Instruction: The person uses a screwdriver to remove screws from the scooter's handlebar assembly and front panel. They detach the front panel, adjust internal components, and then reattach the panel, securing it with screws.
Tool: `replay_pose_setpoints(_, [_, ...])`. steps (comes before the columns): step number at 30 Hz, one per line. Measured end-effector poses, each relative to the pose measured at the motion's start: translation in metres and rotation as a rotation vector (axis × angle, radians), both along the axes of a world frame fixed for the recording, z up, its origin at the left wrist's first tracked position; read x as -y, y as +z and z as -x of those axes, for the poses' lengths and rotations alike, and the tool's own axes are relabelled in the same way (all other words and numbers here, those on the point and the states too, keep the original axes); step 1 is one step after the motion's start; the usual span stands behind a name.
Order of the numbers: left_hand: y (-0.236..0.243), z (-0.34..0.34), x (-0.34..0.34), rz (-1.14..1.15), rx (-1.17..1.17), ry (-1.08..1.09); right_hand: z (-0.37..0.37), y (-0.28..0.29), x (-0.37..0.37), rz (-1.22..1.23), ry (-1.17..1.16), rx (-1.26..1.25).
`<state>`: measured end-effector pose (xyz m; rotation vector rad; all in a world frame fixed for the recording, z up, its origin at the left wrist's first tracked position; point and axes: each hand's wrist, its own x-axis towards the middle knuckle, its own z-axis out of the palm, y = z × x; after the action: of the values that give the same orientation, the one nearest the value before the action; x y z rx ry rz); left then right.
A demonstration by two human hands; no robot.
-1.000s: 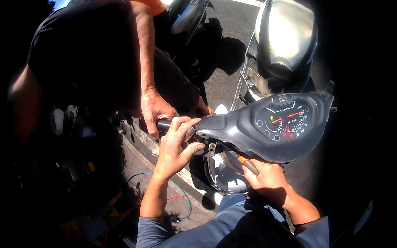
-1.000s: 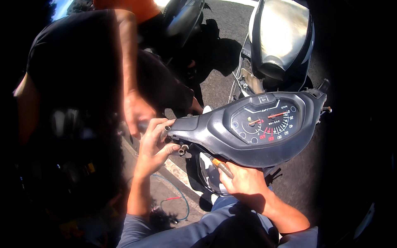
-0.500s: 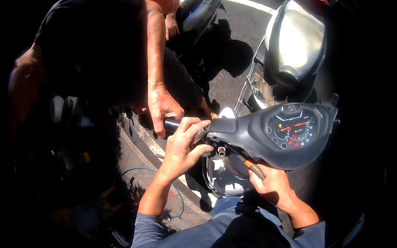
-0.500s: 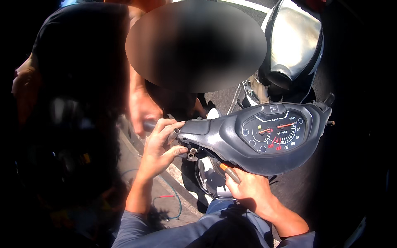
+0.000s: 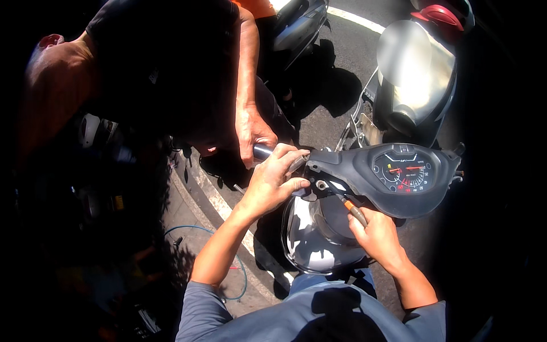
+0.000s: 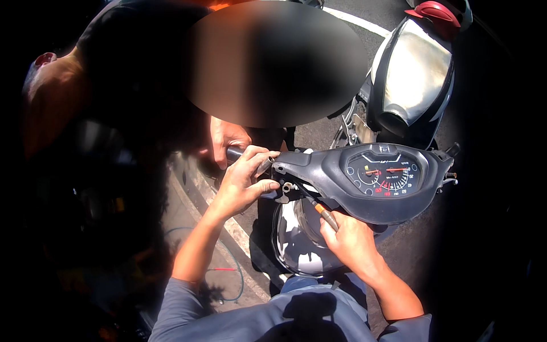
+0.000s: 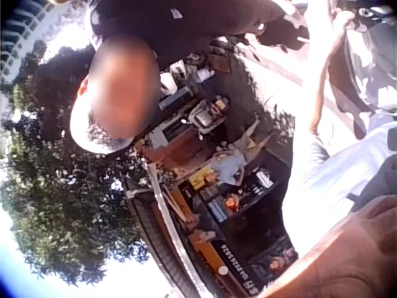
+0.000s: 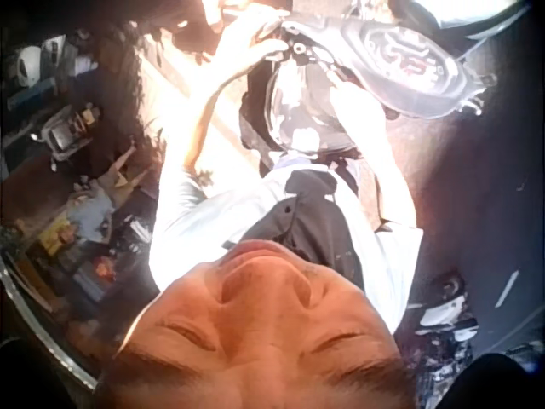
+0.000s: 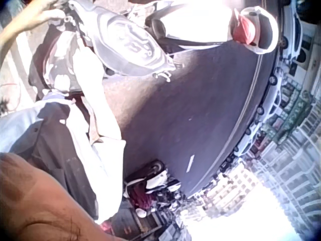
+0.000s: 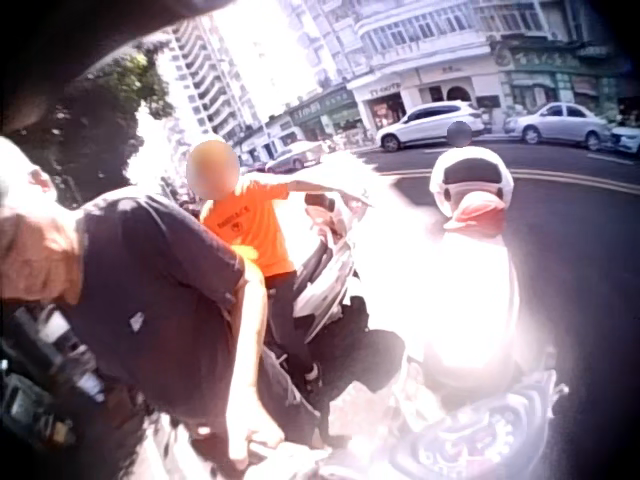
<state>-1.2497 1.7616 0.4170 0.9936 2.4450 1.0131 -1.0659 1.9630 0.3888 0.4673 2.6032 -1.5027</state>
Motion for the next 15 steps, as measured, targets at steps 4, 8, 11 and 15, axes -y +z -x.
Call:
replay_pose_setpoints(4, [-0.001,-0.001,0.008,-0.05,-0.059,-0.014,-0.001,-0.002,0.006,-0.052,-0.007,0.029])
replay_pose_setpoints(8, [0.024,-0.048,0.058,-0.191,-0.158,0.19,-0.045,-0.016,0.009,-0.093,-0.04,0.023])
replay_pose_setpoints(11, [-0.028,-0.094,0.13,-0.484,0.256,0.22,-0.093,-0.024,0.038,-0.015,-0.094,0.193])
replay_pose_setpoints(15, [-0.158,-0.199,0.207,-0.871,1.153,0.646,-0.151,-0.093,0.104,-0.035,0.208,0.371])
